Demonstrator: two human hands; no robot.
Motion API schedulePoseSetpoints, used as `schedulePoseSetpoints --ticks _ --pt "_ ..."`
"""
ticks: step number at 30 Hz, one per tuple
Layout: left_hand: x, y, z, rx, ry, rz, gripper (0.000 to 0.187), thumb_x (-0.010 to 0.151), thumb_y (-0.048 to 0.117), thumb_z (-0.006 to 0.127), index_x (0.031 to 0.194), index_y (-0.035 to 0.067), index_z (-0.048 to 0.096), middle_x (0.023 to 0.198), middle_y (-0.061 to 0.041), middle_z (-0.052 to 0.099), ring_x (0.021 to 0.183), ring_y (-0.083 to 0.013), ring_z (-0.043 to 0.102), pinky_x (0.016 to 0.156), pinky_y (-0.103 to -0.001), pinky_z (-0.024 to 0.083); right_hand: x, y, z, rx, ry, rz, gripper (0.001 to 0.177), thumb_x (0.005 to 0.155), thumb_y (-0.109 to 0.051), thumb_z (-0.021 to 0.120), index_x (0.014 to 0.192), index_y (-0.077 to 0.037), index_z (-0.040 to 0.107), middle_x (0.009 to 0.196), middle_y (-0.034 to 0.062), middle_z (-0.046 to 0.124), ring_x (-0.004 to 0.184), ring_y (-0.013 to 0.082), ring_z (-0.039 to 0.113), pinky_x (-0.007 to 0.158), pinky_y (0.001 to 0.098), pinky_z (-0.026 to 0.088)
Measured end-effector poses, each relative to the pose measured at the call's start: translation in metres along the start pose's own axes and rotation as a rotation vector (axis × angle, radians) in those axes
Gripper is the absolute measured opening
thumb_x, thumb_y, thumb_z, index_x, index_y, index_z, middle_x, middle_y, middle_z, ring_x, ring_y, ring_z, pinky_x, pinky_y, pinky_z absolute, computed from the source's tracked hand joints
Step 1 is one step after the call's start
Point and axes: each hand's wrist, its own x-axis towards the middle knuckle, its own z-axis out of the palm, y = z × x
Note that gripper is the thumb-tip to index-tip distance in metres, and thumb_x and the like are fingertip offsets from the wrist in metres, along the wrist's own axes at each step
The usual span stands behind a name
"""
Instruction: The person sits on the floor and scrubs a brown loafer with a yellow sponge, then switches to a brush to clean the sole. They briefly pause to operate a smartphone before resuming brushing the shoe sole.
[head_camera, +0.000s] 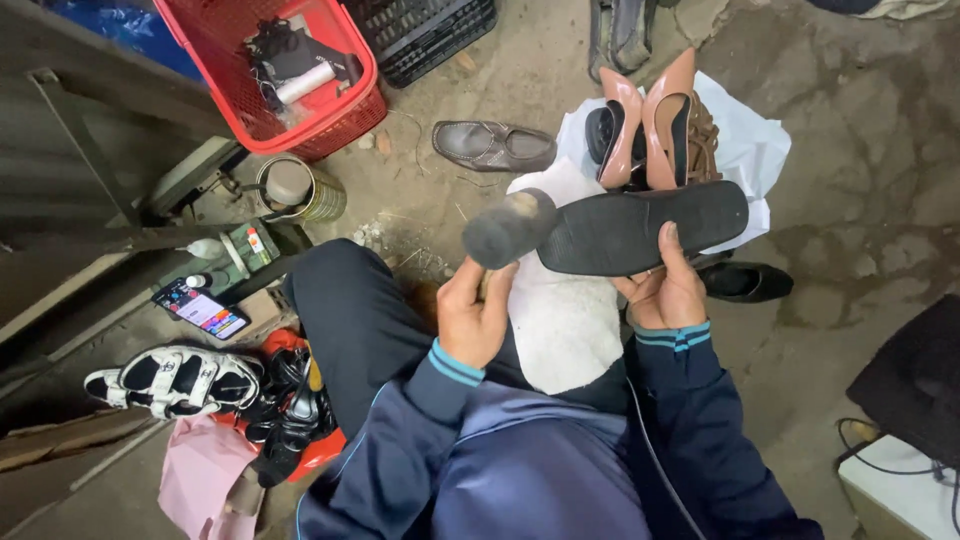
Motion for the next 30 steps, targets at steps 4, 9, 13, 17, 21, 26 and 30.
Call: schedulePoseSetpoints --ticks 4,9,13,17,21,26,30 --pt "0.010 0.013 -0.011 0.035 -0.047 -0.095 0.027 0.101 0.020 0.069 0.097 -0.006 0.071 0.070 -0.025 0.070 0.071 -0.0414 0.073 0.056 -0.042 0.055 0.005 0.007 -0.007 0.034 0.001 0.014 0.054 0.092 -0.049 0.074 0.136 -0.020 0.062 0.143 0.0103 0.063 0.126 0.0324 0.065 0.106 0.0549 0.055" --pt "-0.002 0.010 0.000 0.017 -0.007 -0.056 0.018 0.097 0.013 0.071 0.097 -0.004 0.068 0.079 -0.025 0.069 0.078 -0.0409 0.070 0.065 -0.046 0.057 -0.008 0.008 0.005 0.069 0.023 0.031 0.050 0.092 -0.050 0.072 0.131 -0.020 0.066 0.139 0.0091 0.066 0.124 0.0310 0.067 0.107 0.0518 0.056" --pt "-0.007 0.013 -0.001 0.016 -0.084 -0.129 0.033 0.099 0.016 0.067 0.125 -0.005 0.069 0.101 -0.029 0.075 0.101 -0.0477 0.070 0.077 -0.052 0.061 -0.006 0.012 -0.005 0.097 0.014 0.065 0.050 0.092 -0.053 0.071 0.133 -0.024 0.066 0.139 0.0081 0.066 0.125 0.0300 0.066 0.109 0.0506 0.055" --pt "-0.022 -0.009 0.010 -0.082 0.026 -0.012 0.023 0.099 0.014 0.067 0.118 0.004 0.073 0.103 -0.019 0.077 0.100 -0.0394 0.074 0.081 -0.046 0.062 -0.011 0.011 0.002 0.078 0.009 0.060 0.049 0.091 -0.054 0.070 0.131 -0.026 0.068 0.136 0.0062 0.068 0.124 0.0289 0.067 0.110 0.0487 0.054" --pt "-0.004 0.012 0.000 0.029 -0.141 -0.068 0.037 0.102 0.019 0.066 0.132 -0.003 0.065 0.112 -0.028 0.073 0.107 -0.0454 0.069 0.084 -0.054 0.062 0.001 0.017 -0.040 -0.150 0.023 0.117 0.055 0.094 -0.061 0.064 0.136 -0.024 0.062 0.126 0.0092 0.070 0.110 0.0271 0.069 0.099 0.0494 0.057" --pt "0.001 0.023 -0.004 0.089 -0.170 -0.106 0.042 0.102 0.021 0.065 0.136 -0.003 0.062 0.115 -0.028 0.073 0.108 -0.0441 0.069 0.084 -0.055 0.062 -0.019 -0.006 -0.075 -1.154 -0.033 -0.208 0.047 0.109 -0.044 0.060 0.091 -0.004 0.078 0.073 0.0174 0.076 0.083 0.0329 0.072 0.086 0.0469 0.055" --pt "0.006 0.025 0.006 0.108 -0.169 -0.013 0.040 0.101 0.022 0.067 0.134 -0.002 0.065 0.113 -0.026 0.074 0.106 -0.0425 0.071 0.084 -0.052 0.062 -0.063 -0.047 -0.021 -1.324 -0.077 -0.964 0.016 0.093 -0.025 0.080 0.108 -0.018 0.077 0.077 -0.0034 0.075 0.070 0.0147 0.071 0.072 0.0303 0.058"
